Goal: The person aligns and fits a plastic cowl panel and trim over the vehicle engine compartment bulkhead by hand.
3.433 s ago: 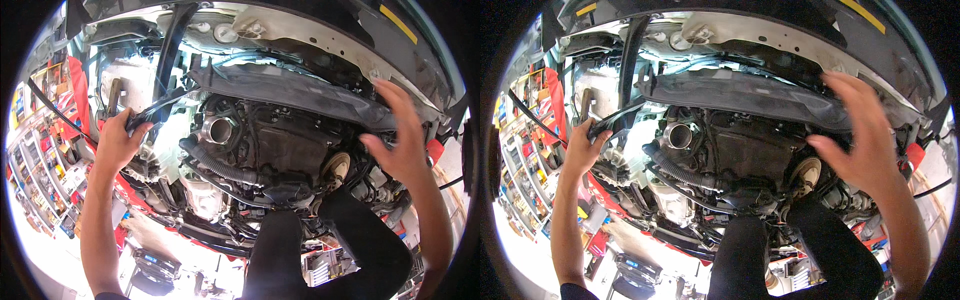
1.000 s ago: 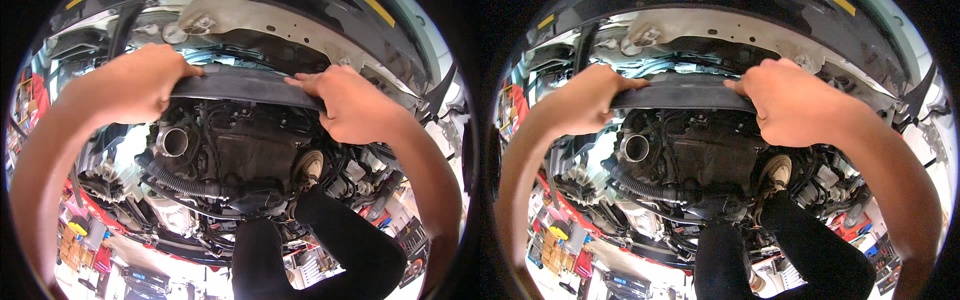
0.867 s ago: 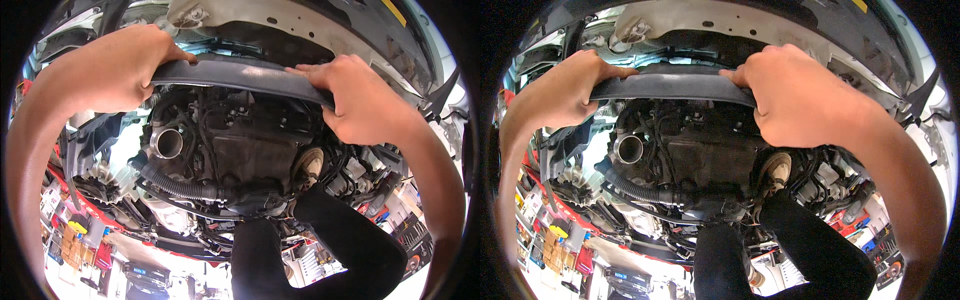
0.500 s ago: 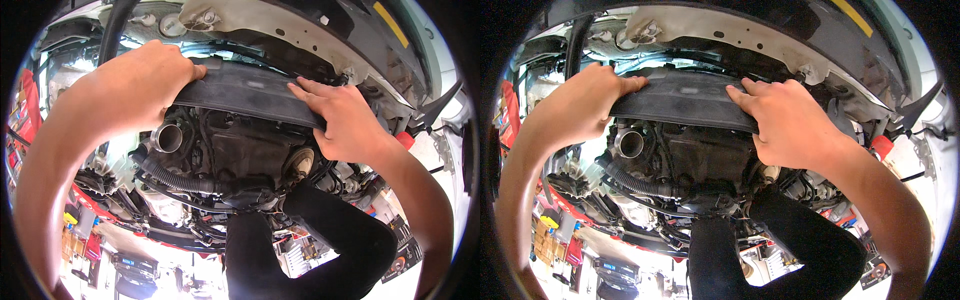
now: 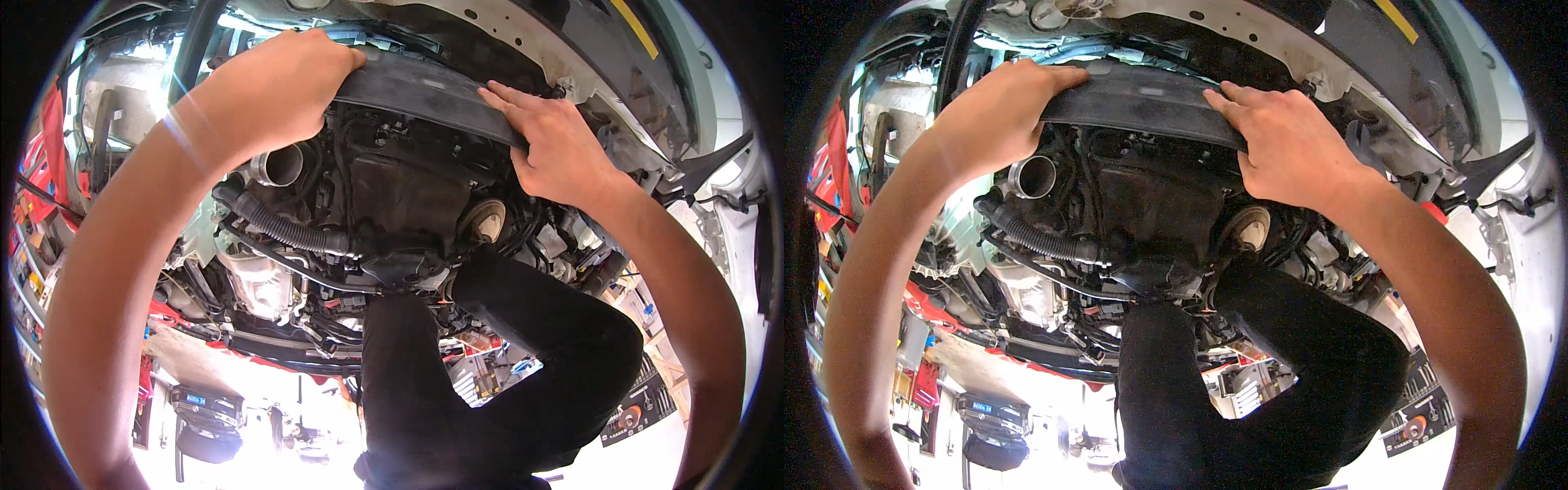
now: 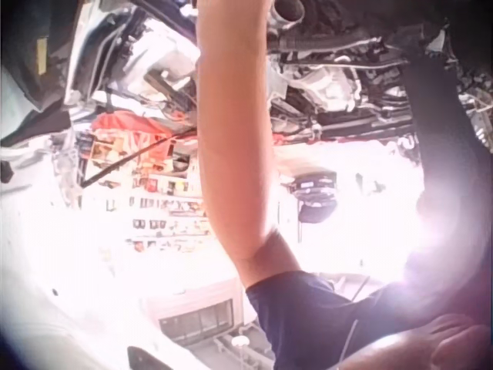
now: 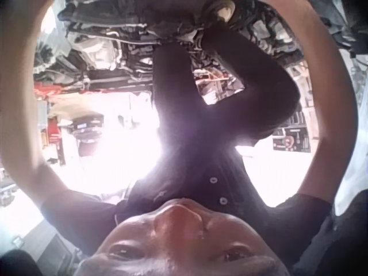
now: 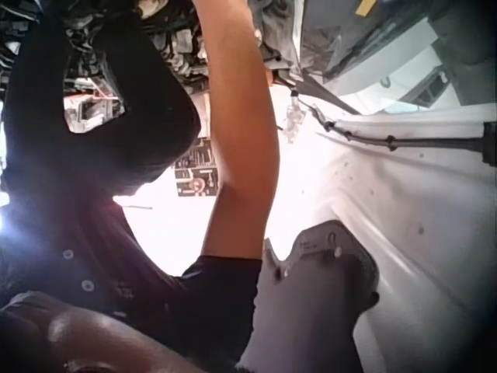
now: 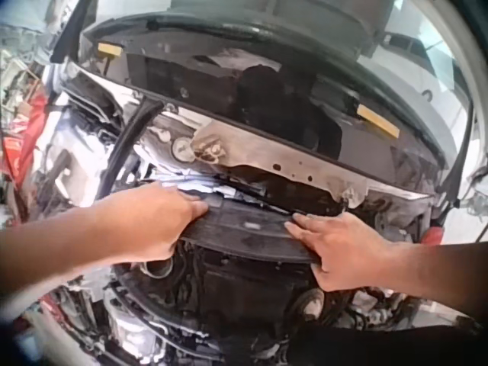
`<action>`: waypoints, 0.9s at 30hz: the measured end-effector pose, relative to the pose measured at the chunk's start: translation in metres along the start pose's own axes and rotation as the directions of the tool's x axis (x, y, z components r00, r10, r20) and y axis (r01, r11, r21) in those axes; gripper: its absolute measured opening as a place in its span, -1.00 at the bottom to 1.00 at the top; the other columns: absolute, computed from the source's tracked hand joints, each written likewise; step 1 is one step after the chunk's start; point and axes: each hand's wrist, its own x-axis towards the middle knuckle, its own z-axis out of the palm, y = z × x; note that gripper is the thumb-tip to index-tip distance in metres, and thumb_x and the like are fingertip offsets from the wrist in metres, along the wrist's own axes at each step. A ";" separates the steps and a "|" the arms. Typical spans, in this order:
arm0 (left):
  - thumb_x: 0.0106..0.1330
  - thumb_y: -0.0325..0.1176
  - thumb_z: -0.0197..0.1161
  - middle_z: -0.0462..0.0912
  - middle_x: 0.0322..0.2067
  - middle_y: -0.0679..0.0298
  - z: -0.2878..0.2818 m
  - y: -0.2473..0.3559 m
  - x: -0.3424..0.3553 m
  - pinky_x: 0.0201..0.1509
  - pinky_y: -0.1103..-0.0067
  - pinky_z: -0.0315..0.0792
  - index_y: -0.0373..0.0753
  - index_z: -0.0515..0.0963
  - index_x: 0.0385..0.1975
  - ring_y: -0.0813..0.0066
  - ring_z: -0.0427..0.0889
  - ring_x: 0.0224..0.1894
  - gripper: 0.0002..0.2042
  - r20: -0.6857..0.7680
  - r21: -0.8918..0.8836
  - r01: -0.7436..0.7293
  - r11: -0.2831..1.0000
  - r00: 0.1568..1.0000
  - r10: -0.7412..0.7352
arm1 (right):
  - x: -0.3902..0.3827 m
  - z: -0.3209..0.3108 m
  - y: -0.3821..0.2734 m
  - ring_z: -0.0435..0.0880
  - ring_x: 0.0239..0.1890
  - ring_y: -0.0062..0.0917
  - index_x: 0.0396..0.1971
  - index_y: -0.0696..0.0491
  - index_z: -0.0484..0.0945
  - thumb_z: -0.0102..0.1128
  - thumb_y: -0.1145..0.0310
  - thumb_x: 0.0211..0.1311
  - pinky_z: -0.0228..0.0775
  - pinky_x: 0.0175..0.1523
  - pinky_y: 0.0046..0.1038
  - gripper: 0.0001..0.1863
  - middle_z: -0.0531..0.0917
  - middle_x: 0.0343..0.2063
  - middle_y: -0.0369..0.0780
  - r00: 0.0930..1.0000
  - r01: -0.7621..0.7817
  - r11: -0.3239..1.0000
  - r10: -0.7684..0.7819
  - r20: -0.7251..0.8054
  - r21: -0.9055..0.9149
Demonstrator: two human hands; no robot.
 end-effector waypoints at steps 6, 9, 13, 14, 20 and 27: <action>0.07 -0.71 0.19 0.48 0.16 0.01 -0.003 0.020 -0.005 0.30 0.34 0.35 -0.29 0.37 0.20 0.10 0.55 0.11 -0.41 0.179 0.117 0.175 0.978 0.965 -0.194 | -0.008 0.007 -0.013 0.42 0.24 -0.16 0.26 0.20 0.29 0.16 0.43 -0.07 0.38 0.24 -0.26 -0.25 0.35 0.27 0.02 0.998 -0.033 0.996 0.038 0.052 -0.086; 0.01 -0.66 0.30 0.41 0.23 0.05 0.013 0.024 -0.016 0.38 0.31 0.25 -0.29 0.33 0.22 0.13 0.42 0.25 -0.34 0.045 0.147 0.128 0.981 0.990 -0.136 | -0.013 0.011 -0.020 0.39 0.25 -0.05 0.25 0.25 0.28 0.15 0.41 -0.04 0.30 0.31 -0.17 -0.27 0.33 0.26 0.08 0.996 -0.046 0.997 0.051 0.075 -0.058; 0.12 -0.60 0.11 0.42 0.22 0.02 0.020 0.022 -0.022 0.37 0.28 0.24 -0.31 0.35 0.19 0.12 0.42 0.26 -0.47 -0.002 0.161 0.110 0.981 0.994 -0.111 | -0.014 0.017 -0.026 0.33 0.27 0.06 0.23 0.31 0.28 -0.05 0.41 0.14 0.22 0.33 -0.07 -0.40 0.31 0.25 0.16 0.996 -0.041 0.998 0.044 0.077 -0.039; 0.15 -0.59 0.07 0.43 0.21 0.02 0.022 0.021 -0.024 0.37 0.28 0.24 -0.31 0.37 0.18 0.13 0.43 0.25 -0.49 -0.020 0.172 0.107 0.979 0.994 -0.105 | -0.015 0.021 -0.027 0.32 0.28 0.09 0.23 0.32 0.27 -0.08 0.41 0.17 0.22 0.32 -0.05 -0.41 0.30 0.25 0.17 0.997 -0.038 0.999 0.041 0.069 -0.035; 0.21 -0.53 0.01 0.44 0.19 0.01 0.014 0.022 -0.023 0.37 0.26 0.23 -0.32 0.38 0.16 0.11 0.46 0.23 -0.54 -0.043 0.172 0.110 0.979 0.994 -0.104 | -0.015 0.016 -0.030 0.33 0.25 0.16 0.20 0.36 0.29 -0.10 0.39 0.21 0.23 0.29 0.01 -0.43 0.30 0.23 0.21 0.997 -0.031 0.999 0.030 0.065 0.017; -0.17 -0.59 0.40 0.42 0.22 0.00 -0.027 -0.002 -0.011 0.39 0.32 0.22 -0.31 0.36 0.21 0.15 0.45 0.23 -0.24 0.232 0.067 -0.050 0.996 0.972 0.033 | -0.010 0.014 -0.043 0.32 0.29 -0.03 0.23 0.21 0.31 0.30 0.35 -0.22 0.26 0.33 -0.16 -0.16 0.31 0.27 0.04 0.979 -0.188 0.980 0.183 0.084 0.060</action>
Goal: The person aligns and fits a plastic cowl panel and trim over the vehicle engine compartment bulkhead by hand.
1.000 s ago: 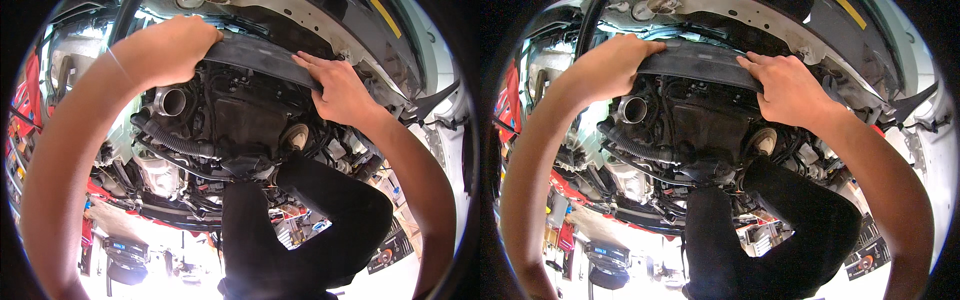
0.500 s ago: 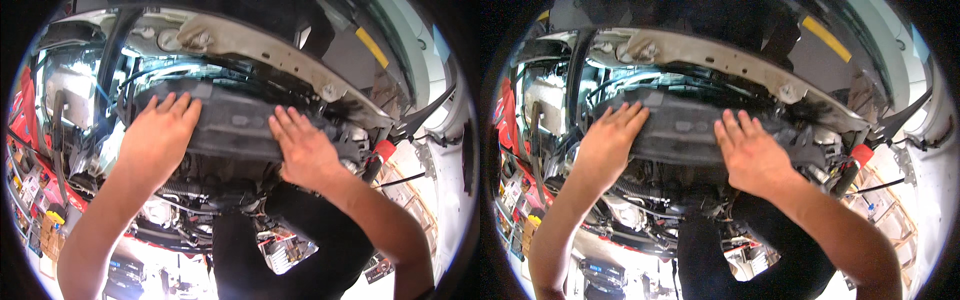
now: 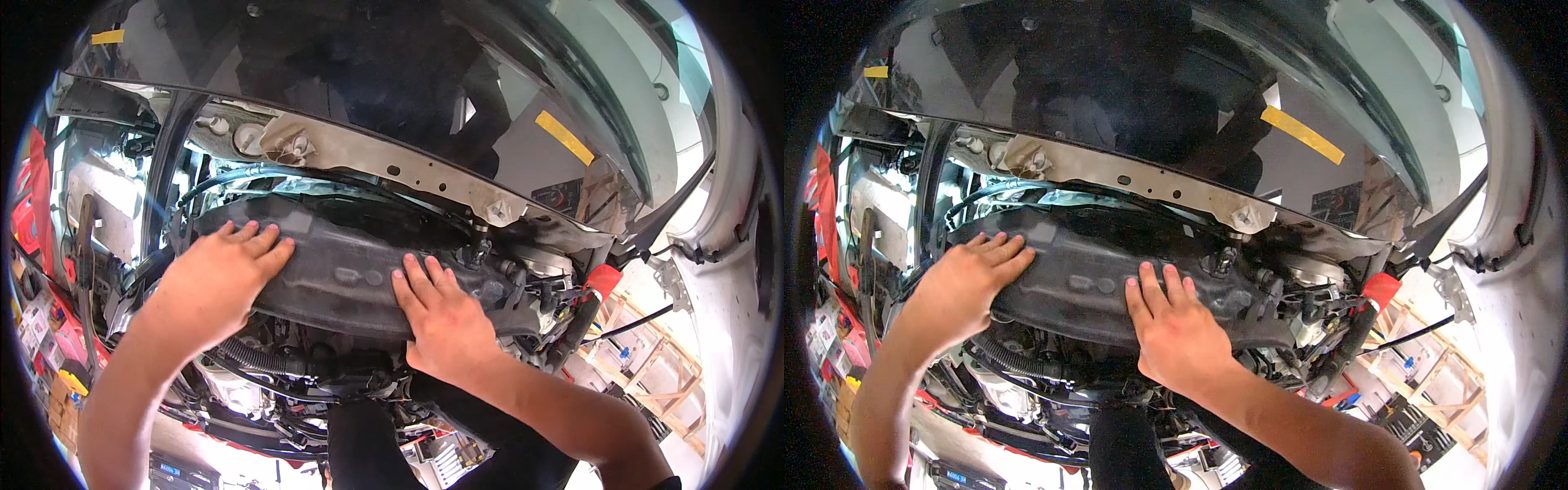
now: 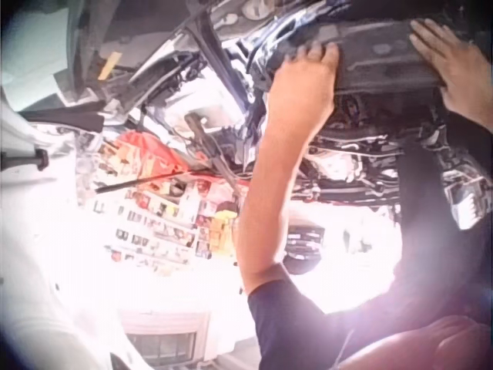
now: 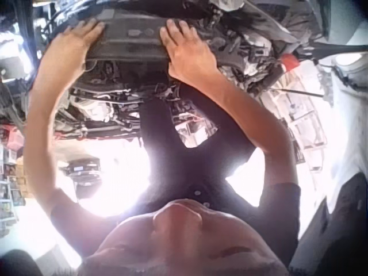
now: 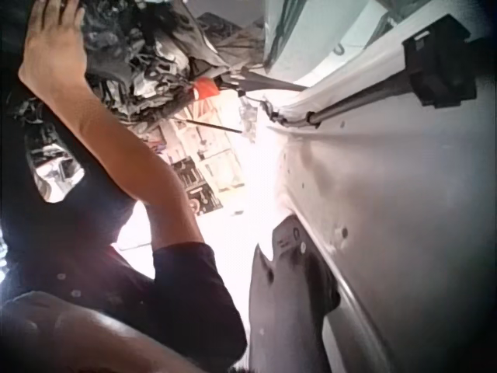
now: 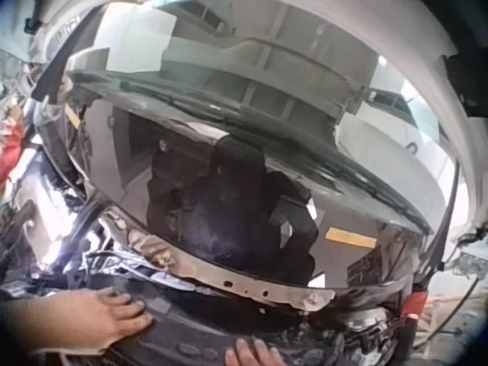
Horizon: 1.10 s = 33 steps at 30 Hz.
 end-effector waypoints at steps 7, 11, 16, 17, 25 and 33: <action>-0.23 -0.72 0.29 0.53 0.09 0.01 -0.022 -0.024 0.029 0.22 0.46 0.43 -0.31 0.52 0.08 0.14 0.60 0.06 -0.33 0.039 -0.189 0.015 0.982 0.999 -0.008 | 0.034 -0.042 0.035 0.53 0.10 -0.18 0.14 0.30 0.40 0.15 0.37 -0.12 0.45 0.13 -0.32 -0.31 0.47 0.14 0.08 0.989 0.119 0.991 -0.124 0.078 0.055; -0.24 -0.71 0.28 0.54 0.10 0.03 -0.011 -0.022 0.027 0.24 0.45 0.41 -0.31 0.52 0.08 0.18 0.56 0.11 -0.33 -0.075 -0.156 -0.004 0.988 0.997 -0.008 | 0.029 -0.036 0.036 0.55 0.07 -0.20 0.10 0.30 0.44 0.14 0.37 -0.12 0.48 0.04 -0.33 -0.34 0.49 0.12 0.08 0.989 0.145 0.988 -0.145 0.010 0.044; -0.25 -0.62 0.40 0.54 0.12 0.10 -0.017 -0.021 0.029 0.23 0.46 0.41 -0.26 0.53 0.07 0.20 0.58 0.09 -0.32 -0.003 -0.133 0.017 0.991 1.000 -0.018 | 0.027 -0.034 0.035 0.58 0.05 -0.19 0.11 0.30 0.44 0.17 0.37 -0.14 0.47 0.09 -0.32 -0.33 0.49 0.13 0.08 0.991 0.136 0.991 -0.136 0.004 -0.001; -0.24 -0.61 0.40 0.54 0.12 0.12 -0.024 -0.026 0.035 0.22 0.46 0.42 -0.25 0.54 0.07 0.20 0.58 0.08 -0.33 0.038 -0.133 0.036 0.990 0.999 -0.032 | 0.033 -0.034 0.037 0.59 0.04 -0.18 0.10 0.30 0.44 0.17 0.36 -0.14 0.47 0.10 -0.32 -0.33 0.49 0.13 0.08 0.990 0.144 0.990 -0.144 0.009 0.000; -0.16 -0.52 0.40 0.38 0.27 0.12 0.010 0.001 0.010 0.25 0.37 0.37 -0.24 0.35 0.23 0.21 0.41 0.28 -0.22 -0.036 0.035 -0.019 0.999 0.999 0.020 | 0.005 -0.011 0.015 0.45 0.19 -0.07 0.16 0.29 0.39 0.15 0.40 -0.04 0.41 0.19 -0.22 -0.35 0.40 0.20 0.10 0.997 0.064 0.997 -0.065 -0.040 -0.031; -0.07 -0.49 0.38 0.42 0.23 0.09 -0.007 -0.002 0.019 0.29 0.43 0.35 -0.26 0.35 0.24 0.23 0.45 0.24 -0.27 0.073 -0.021 0.015 1.000 0.997 -0.013 | 0.017 -0.023 0.035 0.46 0.18 -0.04 0.14 0.29 0.42 0.13 0.37 -0.03 0.40 0.21 -0.18 -0.37 0.42 0.18 0.12 0.987 0.153 0.988 -0.153 0.039 0.018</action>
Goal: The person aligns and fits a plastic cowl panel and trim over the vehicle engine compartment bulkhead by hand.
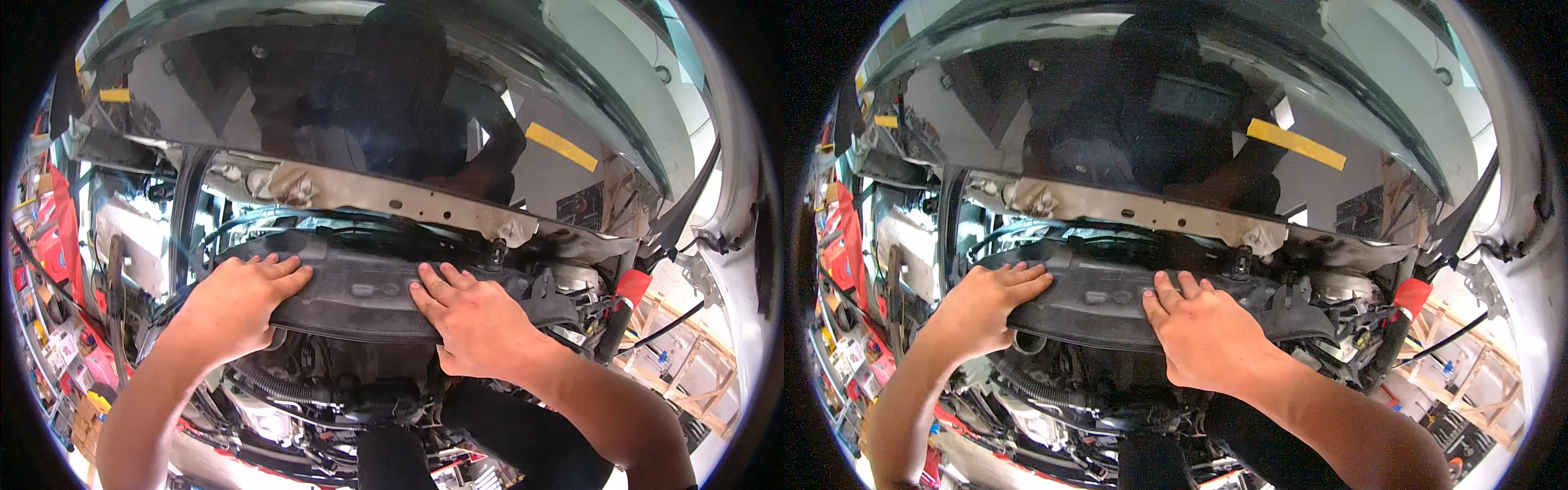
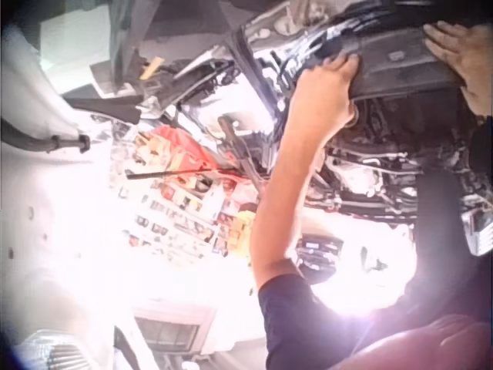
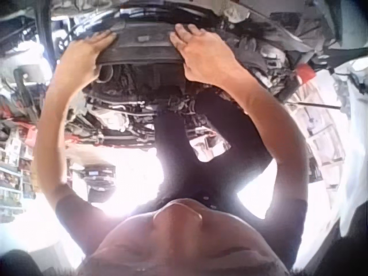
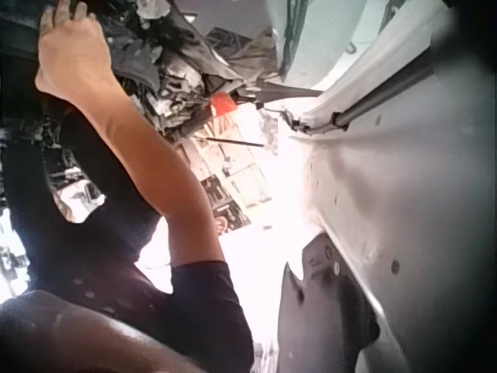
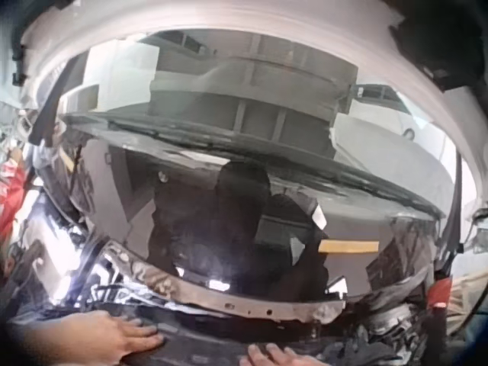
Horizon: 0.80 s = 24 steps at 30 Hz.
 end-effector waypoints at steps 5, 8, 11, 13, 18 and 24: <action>-0.20 -0.68 0.27 0.59 0.05 0.10 -0.025 -0.025 0.011 0.11 0.45 0.45 -0.20 0.55 0.08 0.21 0.62 0.03 -0.35 0.008 -0.123 0.069 0.990 0.998 -0.069 | 0.022 -0.028 0.001 0.67 -0.12 -0.15 -0.06 0.35 0.51 0.15 0.38 -0.09 0.56 -0.06 -0.30 -0.47 0.56 0.00 0.14 0.998 0.050 0.999 -0.050 0.048 -0.010; -0.22 -0.71 0.22 0.64 -0.08 0.05 -0.026 -0.023 0.014 0.03 0.40 0.47 -0.25 0.58 0.02 0.06 0.64 -0.13 -0.38 -0.092 -0.100 0.050 0.994 0.994 -0.059 | 0.021 -0.018 0.003 0.70 -0.17 -0.28 -0.05 0.35 0.52 0.13 0.38 -0.10 0.55 -0.09 -0.35 -0.47 0.59 -0.06 0.12 1.000 -0.006 0.999 0.006 -0.013 -0.036; -0.19 -0.67 0.28 0.66 -0.16 0.01 0.009 -0.017 0.004 0.01 0.36 0.48 -0.24 0.57 0.02 0.02 0.63 -0.20 -0.40 -0.259 -0.011 -0.011 1.000 0.966 0.008 | 0.009 -0.005 0.002 0.65 -0.05 -0.28 0.10 0.26 0.48 0.10 0.38 -0.06 0.48 0.05 -0.34 -0.39 0.56 0.05 0.02 0.998 -0.005 0.999 0.002 -0.064 -0.050; -0.13 -0.62 0.34 0.66 -0.15 0.01 0.013 -0.003 0.006 0.06 0.36 0.45 -0.21 0.53 0.07 0.04 0.63 -0.15 -0.40 -0.161 -0.065 0.116 0.991 0.979 -0.125 | 0.004 0.006 0.005 0.63 -0.04 -0.29 0.08 0.22 0.51 0.09 0.33 0.03 0.45 0.07 -0.33 -0.46 0.58 0.03 -0.04 0.993 0.003 0.990 -0.020 -0.120 -0.143; 0.11 -0.13 0.42 0.67 -0.21 0.11 0.032 -0.001 0.002 -0.02 0.32 0.42 -0.22 0.60 -0.13 0.06 0.62 -0.17 -0.60 -0.541 0.081 -0.147 0.986 0.824 0.167 | 0.000 0.010 0.004 0.67 -0.20 -0.26 -0.09 0.23 0.59 0.20 0.29 0.02 0.51 -0.06 -0.33 -0.55 0.65 -0.12 -0.04 0.960 0.058 0.971 -0.118 -0.253 -0.233; 0.19 -0.19 0.34 0.64 -0.44 0.12 0.024 -0.026 0.022 -0.20 0.28 0.42 -0.24 0.62 -0.26 0.04 0.60 -0.33 -0.73 -0.493 0.156 -0.052 0.986 0.861 0.123 | 0.018 0.008 -0.001 0.67 -0.37 -0.15 -0.43 0.18 0.63 0.21 0.24 0.05 0.54 -0.15 -0.22 -0.72 0.63 -0.58 -0.03 0.940 -0.032 0.974 -0.046 -0.337 -0.224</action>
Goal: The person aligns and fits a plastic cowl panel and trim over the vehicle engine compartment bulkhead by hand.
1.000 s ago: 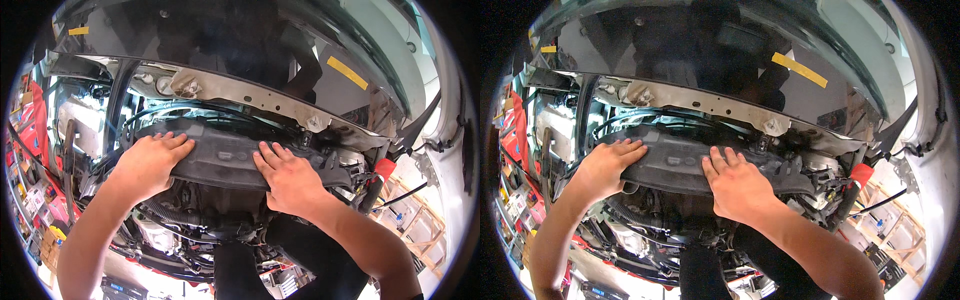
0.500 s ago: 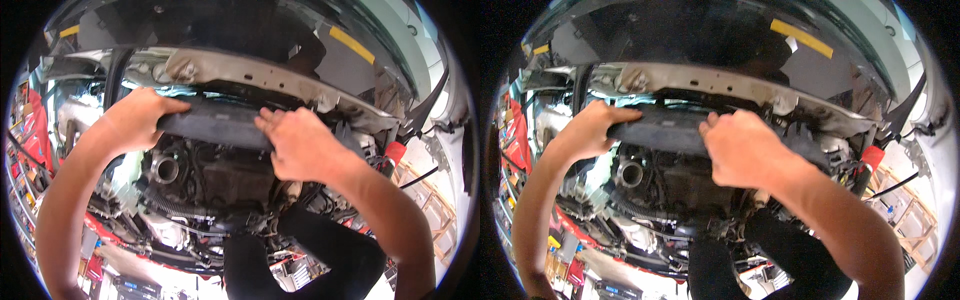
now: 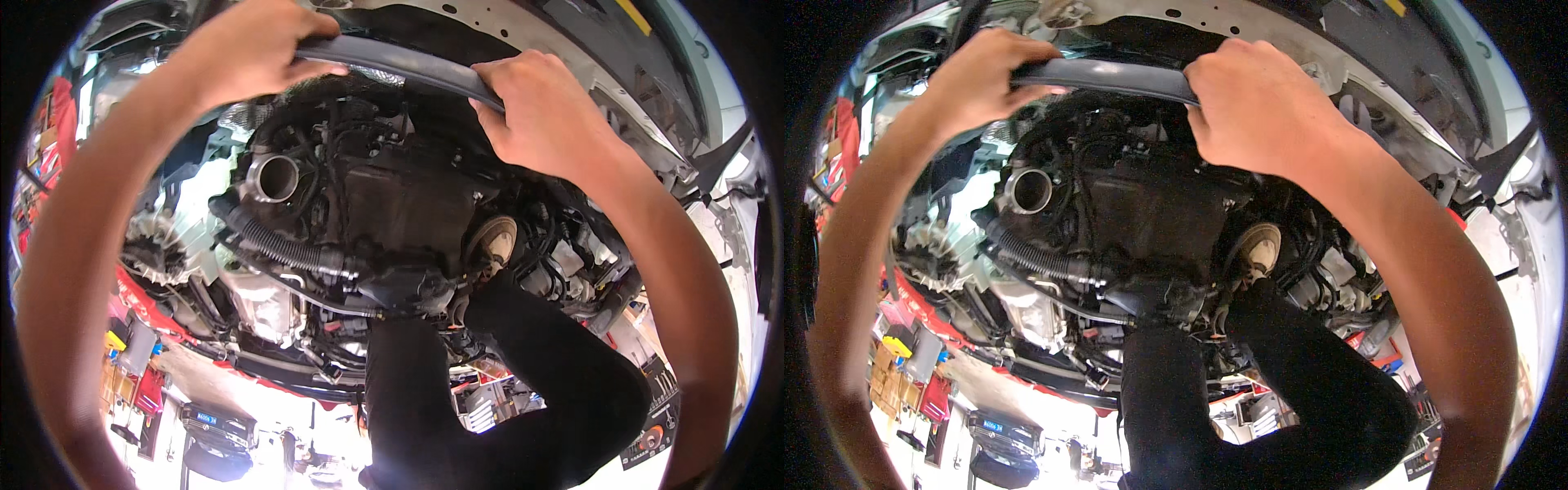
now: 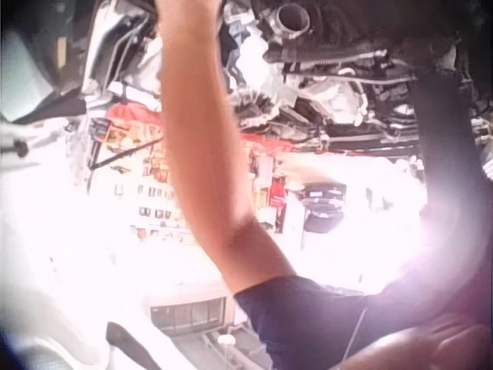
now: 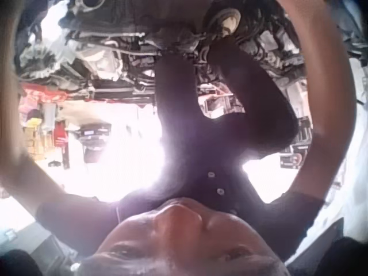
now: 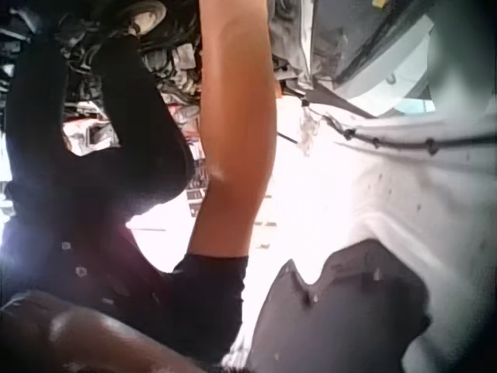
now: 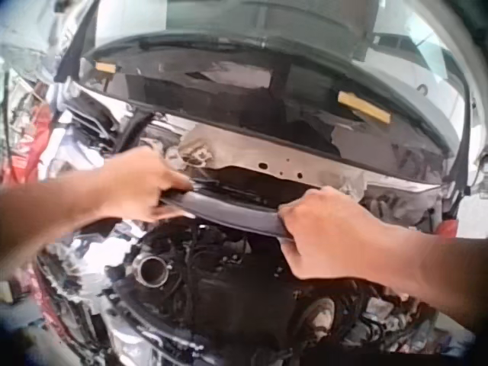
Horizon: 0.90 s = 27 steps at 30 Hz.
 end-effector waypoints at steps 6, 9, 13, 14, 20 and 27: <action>0.18 -0.26 0.34 0.64 -0.46 0.08 0.002 0.018 -0.015 -0.25 0.30 0.45 -0.22 0.62 -0.23 0.01 0.60 -0.37 -0.77 -0.045 0.013 -0.026 1.000 0.999 0.027 | -0.035 -0.016 0.008 0.64 -0.11 -0.15 -0.08 0.12 0.60 0.10 -0.18 0.21 0.45 0.06 -0.19 -0.38 0.67 -0.29 -0.01 0.997 -0.058 0.995 0.062 -0.048 0.078; 0.14 -0.28 0.36 0.66 -0.33 0.11 -0.003 0.029 -0.017 -0.22 0.32 0.48 -0.22 0.61 -0.16 0.04 0.63 -0.30 -0.71 -0.040 0.053 0.018 0.998 0.999 -0.015 | -0.087 -0.027 0.044 0.51 0.14 -0.17 0.12 0.10 0.46 0.17 -0.10 0.21 0.31 0.23 -0.23 -0.35 0.55 0.03 0.03 0.966 -0.197 0.979 0.201 -0.160 0.046; 0.11 -0.31 0.37 0.46 0.19 0.18 -0.009 0.061 -0.022 0.27 0.29 0.31 -0.09 0.40 0.23 0.14 0.47 0.17 -0.39 -0.131 0.170 0.051 0.984 0.991 -0.029 | -0.183 -0.025 0.063 0.50 0.14 -0.12 0.18 0.17 0.38 0.24 0.09 0.19 0.27 0.26 -0.25 -0.36 0.52 0.08 0.05 0.837 -0.536 0.826 0.547 -0.021 0.173; 0.09 -0.24 0.39 0.44 0.22 0.19 -0.015 0.075 -0.019 0.35 0.28 0.24 -0.11 0.38 0.24 0.17 0.46 0.19 -0.36 -0.039 0.075 0.035 0.997 0.999 -0.032 | -0.204 -0.021 0.060 0.51 0.13 -0.13 0.18 0.19 0.36 0.24 0.11 0.18 0.27 0.25 -0.25 -0.35 0.53 0.06 0.05 0.807 -0.580 0.783 0.591 0.024 0.227; 0.49 -0.12 -0.04 0.70 -0.31 0.11 -0.040 0.053 0.045 0.03 0.57 0.39 -0.32 0.55 0.03 0.53 0.60 -0.19 -0.59 0.462 -0.576 0.455 0.679 0.867 -0.189 | -0.255 -0.002 0.046 0.61 0.01 -0.27 0.09 0.20 0.46 0.38 0.34 0.00 0.36 0.15 -0.31 -0.40 0.66 -0.13 -0.05 0.631 -0.679 0.498 0.771 0.083 0.539; 0.47 -0.06 -0.21 0.33 0.29 0.03 0.033 0.055 0.134 0.42 0.42 0.08 -0.27 0.38 0.23 0.14 0.27 0.34 -0.49 0.797 -0.354 0.432 0.830 0.603 0.026 | -0.270 0.000 0.049 0.61 -0.12 -0.38 -0.13 0.05 0.62 0.43 0.36 -0.07 0.27 0.03 -0.41 -0.59 0.71 -0.20 -0.26 0.461 -0.867 0.363 0.844 0.274 0.342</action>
